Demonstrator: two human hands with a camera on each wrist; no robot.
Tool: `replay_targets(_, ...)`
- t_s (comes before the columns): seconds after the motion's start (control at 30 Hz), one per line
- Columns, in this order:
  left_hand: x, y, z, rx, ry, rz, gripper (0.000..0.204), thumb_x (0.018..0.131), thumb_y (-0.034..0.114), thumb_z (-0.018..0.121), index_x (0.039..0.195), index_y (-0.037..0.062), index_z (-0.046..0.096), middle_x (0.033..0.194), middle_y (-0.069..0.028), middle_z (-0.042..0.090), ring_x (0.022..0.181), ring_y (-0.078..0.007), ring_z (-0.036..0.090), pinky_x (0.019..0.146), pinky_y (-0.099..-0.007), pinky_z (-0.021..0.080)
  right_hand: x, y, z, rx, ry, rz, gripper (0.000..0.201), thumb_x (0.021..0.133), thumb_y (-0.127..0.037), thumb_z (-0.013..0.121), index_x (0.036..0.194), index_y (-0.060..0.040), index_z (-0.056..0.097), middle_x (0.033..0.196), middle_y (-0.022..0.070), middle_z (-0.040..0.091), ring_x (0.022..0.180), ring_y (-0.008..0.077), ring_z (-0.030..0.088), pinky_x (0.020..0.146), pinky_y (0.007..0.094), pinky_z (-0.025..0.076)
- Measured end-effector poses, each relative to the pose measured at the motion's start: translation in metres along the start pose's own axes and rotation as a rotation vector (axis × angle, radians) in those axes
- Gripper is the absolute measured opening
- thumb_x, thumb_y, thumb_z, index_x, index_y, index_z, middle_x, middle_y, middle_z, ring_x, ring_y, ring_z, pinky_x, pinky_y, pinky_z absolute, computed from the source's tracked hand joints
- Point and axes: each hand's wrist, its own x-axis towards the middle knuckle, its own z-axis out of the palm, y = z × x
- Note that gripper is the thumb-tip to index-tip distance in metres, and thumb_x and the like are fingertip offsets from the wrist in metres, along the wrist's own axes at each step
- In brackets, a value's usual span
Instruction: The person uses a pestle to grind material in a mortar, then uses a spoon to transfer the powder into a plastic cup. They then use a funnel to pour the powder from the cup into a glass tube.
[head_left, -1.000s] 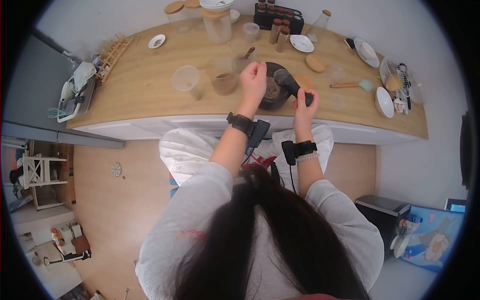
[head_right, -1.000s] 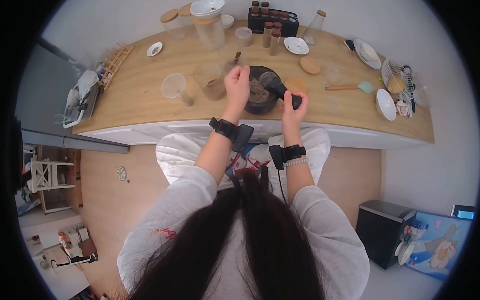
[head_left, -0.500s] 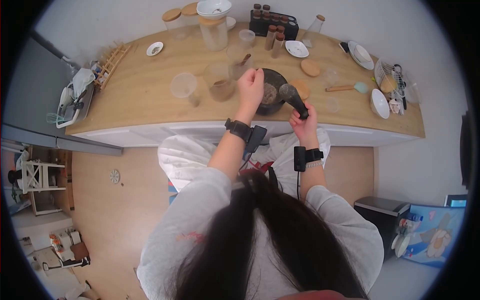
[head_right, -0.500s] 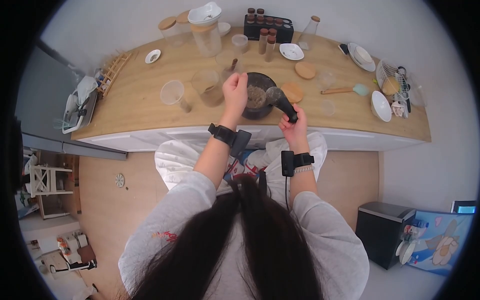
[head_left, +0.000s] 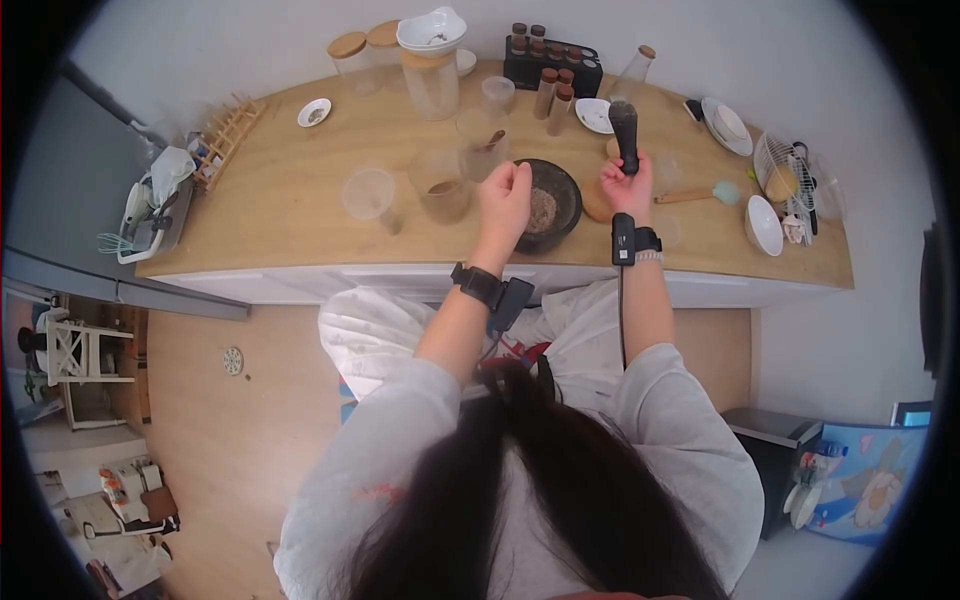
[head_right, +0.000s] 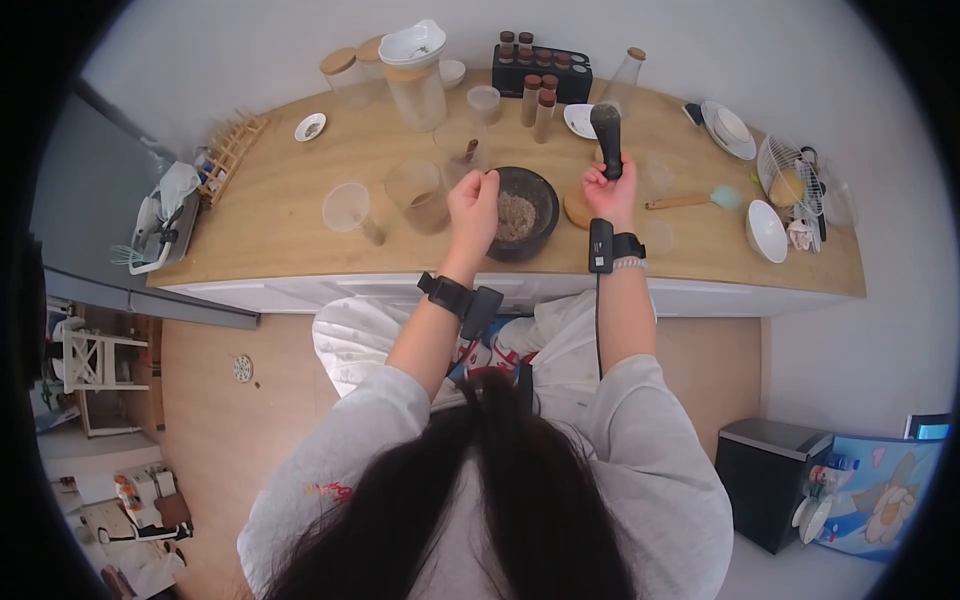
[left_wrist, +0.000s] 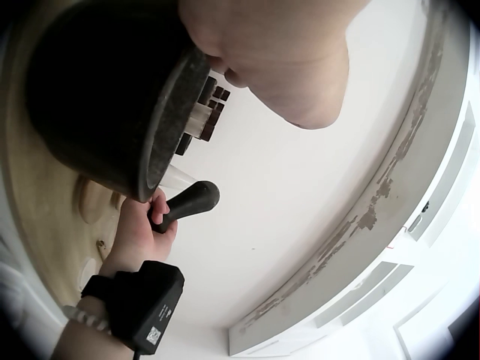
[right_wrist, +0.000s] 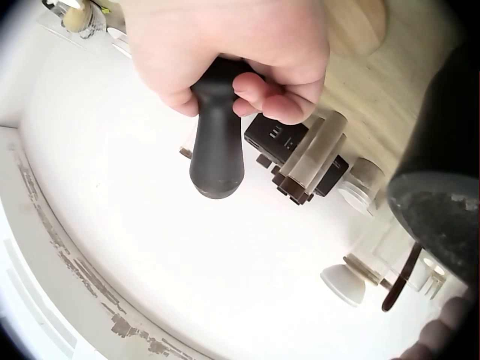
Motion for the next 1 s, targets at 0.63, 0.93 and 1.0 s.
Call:
replay_targets(0.63,0.004,-0.010,-0.001,-0.001,-0.003,0.039,0.032,0.088,0.013,0.054,0.059,0.0052,0.041,0.054,0.0063,0.037,0.052,-0.0025,0.031,0.044,-0.0215,0.026,0.091,-0.036,-0.021,-0.587,0.350,-0.086,0.023,0.081,-0.035,0.058,0.078,-0.0136,0.050,0.057,-0.0001,0.041,0.046,0.0100,0.036,0.043,0.0240,0.032)
replay_targets(0.93,0.002,-0.009,-0.001,0.002,-0.013,0.028,0.033,0.088,0.014,0.054,0.060,0.0054,0.040,0.054,0.0067,0.036,0.053,-0.0023,0.031,0.045,-0.0212,0.026,0.097,-0.029,-0.016,-0.673,0.415,-0.115,0.025,0.080,-0.038,0.059,0.077,-0.0148,0.050,0.053,-0.0005,0.040,0.045,0.0104,0.039,0.040,0.0249,0.033)
replay_targets(1.0,0.003,-0.009,-0.001,0.015,-0.015,0.065,0.033,0.088,0.014,0.054,0.060,0.0052,0.040,0.055,0.0065,0.036,0.054,-0.0026,0.030,0.045,-0.0214,0.026,0.097,-0.027,-0.015,-0.675,0.422,-0.119,0.026,0.081,-0.039,0.059,0.077,-0.0148,0.050,0.053,-0.0004,0.040,0.045,0.0106,0.040,0.040,0.0251,0.034)
